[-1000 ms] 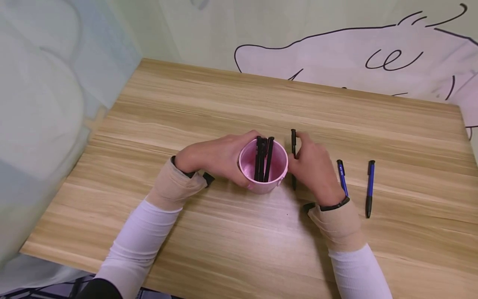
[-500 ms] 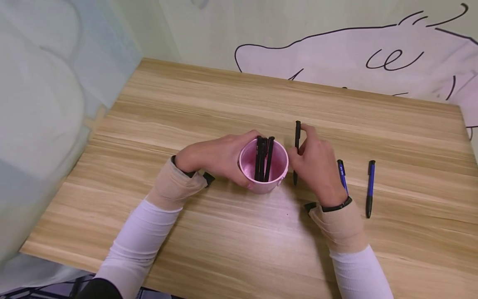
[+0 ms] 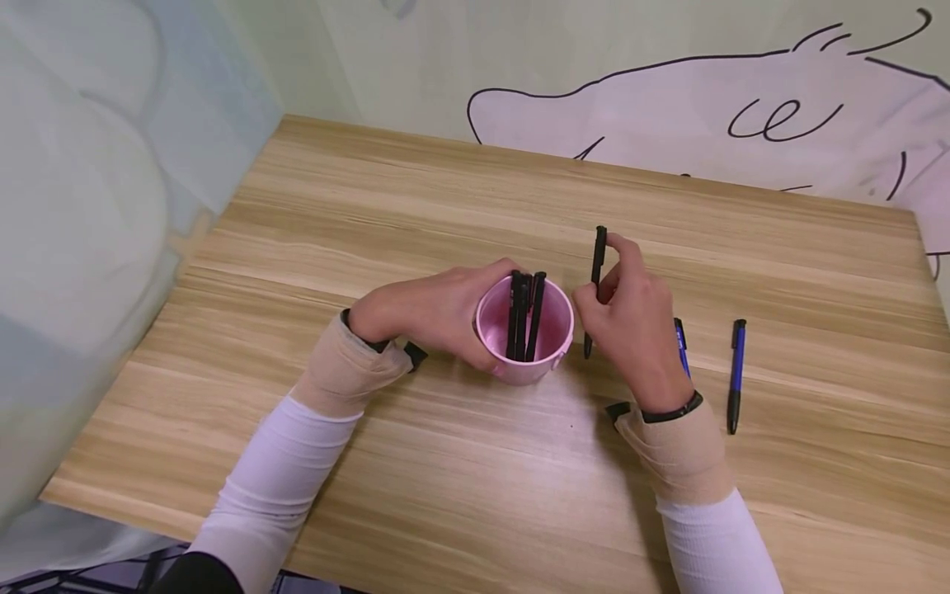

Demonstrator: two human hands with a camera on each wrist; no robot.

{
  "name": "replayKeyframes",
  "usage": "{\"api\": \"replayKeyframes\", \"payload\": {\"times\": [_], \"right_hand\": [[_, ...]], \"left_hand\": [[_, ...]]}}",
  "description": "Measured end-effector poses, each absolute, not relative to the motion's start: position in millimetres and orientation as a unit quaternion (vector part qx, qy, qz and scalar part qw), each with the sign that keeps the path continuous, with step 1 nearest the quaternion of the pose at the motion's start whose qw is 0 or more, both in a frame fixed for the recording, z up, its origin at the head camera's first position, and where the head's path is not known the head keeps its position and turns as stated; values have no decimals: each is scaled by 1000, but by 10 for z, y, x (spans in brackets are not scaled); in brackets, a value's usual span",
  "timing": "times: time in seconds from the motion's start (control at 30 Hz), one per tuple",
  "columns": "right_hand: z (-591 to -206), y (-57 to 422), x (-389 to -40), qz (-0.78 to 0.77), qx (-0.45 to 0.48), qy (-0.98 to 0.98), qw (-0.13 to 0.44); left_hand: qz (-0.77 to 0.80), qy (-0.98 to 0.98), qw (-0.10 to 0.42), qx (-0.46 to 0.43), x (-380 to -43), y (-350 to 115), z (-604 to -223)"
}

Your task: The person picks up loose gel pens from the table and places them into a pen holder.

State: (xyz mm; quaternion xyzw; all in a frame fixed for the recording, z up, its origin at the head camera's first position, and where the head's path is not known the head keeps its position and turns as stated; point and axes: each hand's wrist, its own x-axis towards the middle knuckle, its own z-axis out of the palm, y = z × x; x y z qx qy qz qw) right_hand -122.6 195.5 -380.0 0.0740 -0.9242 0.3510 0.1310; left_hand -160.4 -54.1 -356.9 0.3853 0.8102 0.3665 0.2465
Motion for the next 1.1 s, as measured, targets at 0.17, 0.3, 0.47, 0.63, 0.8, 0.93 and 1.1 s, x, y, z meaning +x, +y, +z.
{"api": "replayKeyframes", "payload": {"times": [0.17,0.3,0.47,0.63,0.8,0.93,1.1], "right_hand": [[-3796,1953,-1222,359,72,-920,143],[-3790,1946,-1216,365,74,-916,148],[-3781,1941,-1206,371,73,-913,155],[-3767,1939,-1202,382,69,-907,161],[-3769,1937,-1207,389,81,-899,185],[-3772,1933,-1208,396,93,-890,207],[-3762,1927,-1202,405,102,-881,222]], "left_hand": [[371,807,245,389,-1605,-541,-3573],[371,808,244,388,-1604,-541,-3576],[368,810,240,387,-1604,-542,-3583],[367,811,239,388,-1604,-544,-3584],[370,809,238,389,-1605,-545,-3582],[373,807,239,391,-1605,-544,-3583],[374,806,240,391,-1605,-542,-3589]]}}
